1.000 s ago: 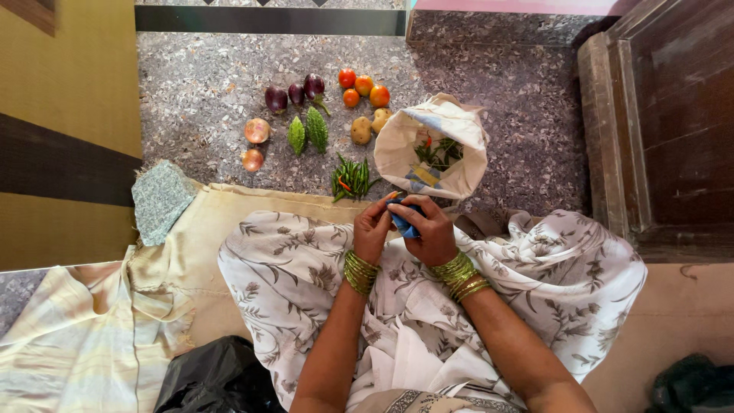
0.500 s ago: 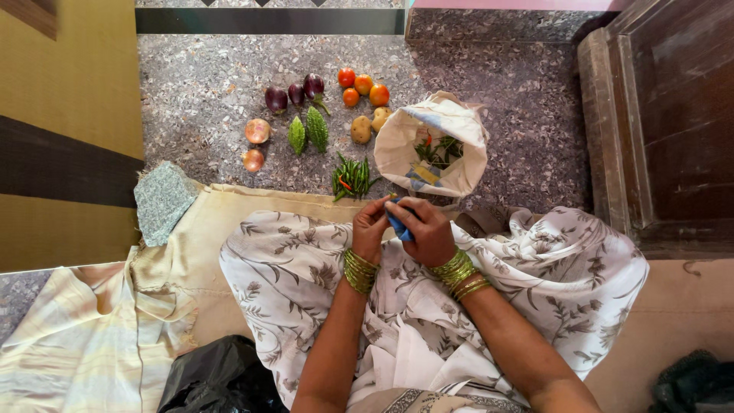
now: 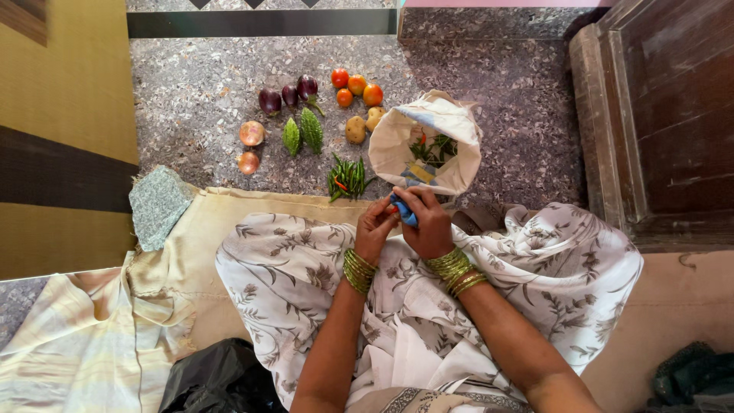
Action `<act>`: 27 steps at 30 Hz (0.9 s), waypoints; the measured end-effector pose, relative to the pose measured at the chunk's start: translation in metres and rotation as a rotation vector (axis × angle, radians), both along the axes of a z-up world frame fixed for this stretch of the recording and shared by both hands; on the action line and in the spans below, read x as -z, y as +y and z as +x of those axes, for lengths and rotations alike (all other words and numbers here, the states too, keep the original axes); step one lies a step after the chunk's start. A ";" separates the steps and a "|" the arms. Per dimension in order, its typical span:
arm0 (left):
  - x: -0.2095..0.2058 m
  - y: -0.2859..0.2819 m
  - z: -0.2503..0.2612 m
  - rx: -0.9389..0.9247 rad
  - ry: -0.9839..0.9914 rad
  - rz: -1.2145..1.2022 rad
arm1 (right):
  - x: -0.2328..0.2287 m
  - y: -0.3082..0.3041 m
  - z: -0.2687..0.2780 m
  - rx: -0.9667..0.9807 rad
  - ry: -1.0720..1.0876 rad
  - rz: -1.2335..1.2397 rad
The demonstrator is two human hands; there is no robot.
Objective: The person removes the stems from green chilies by hand and places the stems into a white bag while sitting on the floor next to onions, tomatoes, and potatoes.
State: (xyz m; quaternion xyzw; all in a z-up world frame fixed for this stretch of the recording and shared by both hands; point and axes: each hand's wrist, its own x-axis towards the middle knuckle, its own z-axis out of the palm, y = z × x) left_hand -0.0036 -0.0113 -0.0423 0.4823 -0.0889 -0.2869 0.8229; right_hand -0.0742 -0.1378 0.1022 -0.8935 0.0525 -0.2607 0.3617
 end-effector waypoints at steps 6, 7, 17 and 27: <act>-0.024 0.007 0.003 -0.050 0.105 -0.075 | -0.008 0.002 -0.004 -0.164 0.012 -0.133; -0.024 0.006 0.003 -0.052 0.106 -0.075 | -0.009 0.001 -0.004 -0.167 0.012 -0.132; 0.004 0.001 -0.003 0.088 -0.082 -0.042 | -0.009 -0.007 0.000 -0.034 -0.030 0.022; -0.047 0.009 0.043 -0.261 -0.108 0.492 | -0.007 -0.004 0.000 0.009 -0.043 -0.043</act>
